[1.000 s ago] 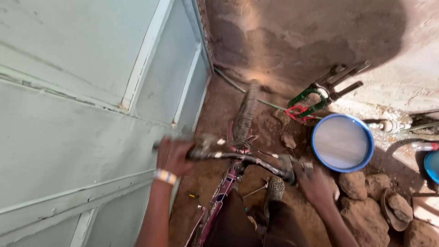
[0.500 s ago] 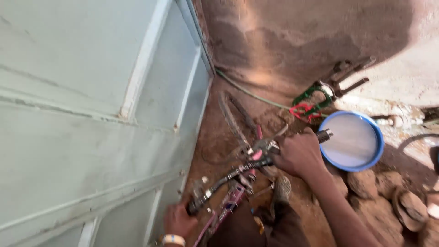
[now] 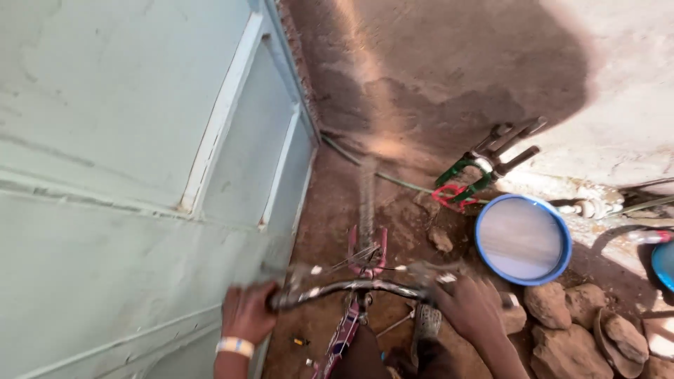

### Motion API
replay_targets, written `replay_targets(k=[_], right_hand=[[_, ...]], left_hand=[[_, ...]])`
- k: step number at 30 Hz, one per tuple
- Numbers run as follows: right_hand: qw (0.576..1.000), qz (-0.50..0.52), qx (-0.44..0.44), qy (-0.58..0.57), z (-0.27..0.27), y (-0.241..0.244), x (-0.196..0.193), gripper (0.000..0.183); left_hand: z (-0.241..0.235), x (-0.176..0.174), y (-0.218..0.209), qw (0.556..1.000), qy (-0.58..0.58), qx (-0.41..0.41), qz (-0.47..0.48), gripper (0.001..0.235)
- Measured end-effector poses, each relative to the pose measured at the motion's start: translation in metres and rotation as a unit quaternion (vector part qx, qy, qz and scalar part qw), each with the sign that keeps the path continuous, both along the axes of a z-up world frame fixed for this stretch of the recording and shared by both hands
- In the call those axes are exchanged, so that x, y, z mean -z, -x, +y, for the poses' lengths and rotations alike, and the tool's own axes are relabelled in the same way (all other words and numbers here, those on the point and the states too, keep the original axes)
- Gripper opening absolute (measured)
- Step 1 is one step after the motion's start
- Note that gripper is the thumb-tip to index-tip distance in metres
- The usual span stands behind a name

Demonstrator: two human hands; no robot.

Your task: The person wipes the bicycle seat with a blue cloth, then uses a wrench to tighten bolts on the handlebars. They adjust the handlebars and test the movement before placing the wrench on the floor.

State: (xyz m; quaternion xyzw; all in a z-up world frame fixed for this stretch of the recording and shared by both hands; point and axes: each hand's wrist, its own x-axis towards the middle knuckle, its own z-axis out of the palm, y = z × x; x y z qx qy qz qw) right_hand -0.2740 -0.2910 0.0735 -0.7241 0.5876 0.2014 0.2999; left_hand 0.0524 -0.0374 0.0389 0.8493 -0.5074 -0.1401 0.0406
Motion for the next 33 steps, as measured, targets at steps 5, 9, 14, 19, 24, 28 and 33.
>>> replay_targets(k=[5,9,14,19,24,28,33], right_hand=[[0.988,0.004,-0.115,0.105,-0.009,-0.015,0.010,0.089],[0.995,0.036,0.082,-0.044,0.016,-0.008,-0.043,0.065],[0.984,0.074,0.155,-0.044,0.016,-0.008,-0.036,0.050],[0.996,-0.025,0.079,0.039,0.007,-0.030,0.016,0.039],[0.990,-0.039,0.076,0.114,0.000,-0.032,0.040,0.062],[0.987,-0.091,0.062,0.117,-0.025,-0.047,0.026,0.050],[0.982,-0.141,0.083,0.098,-0.020,-0.037,0.034,0.052]], left_hand=[[0.015,0.026,0.009,0.992,-0.055,-0.108,0.024,0.026],[-0.022,-0.006,0.003,0.999,0.044,-0.030,0.005,0.051],[-0.028,-0.026,0.001,0.998,0.045,-0.031,0.007,0.066],[-0.046,0.024,-0.029,0.991,0.126,-0.031,-0.034,0.052],[-0.056,0.057,-0.058,0.995,0.073,0.022,-0.072,0.068],[-0.088,0.017,-0.066,0.997,0.070,-0.002,-0.040,0.034],[-0.086,0.026,-0.060,0.997,0.056,-0.007,-0.045,0.033]])
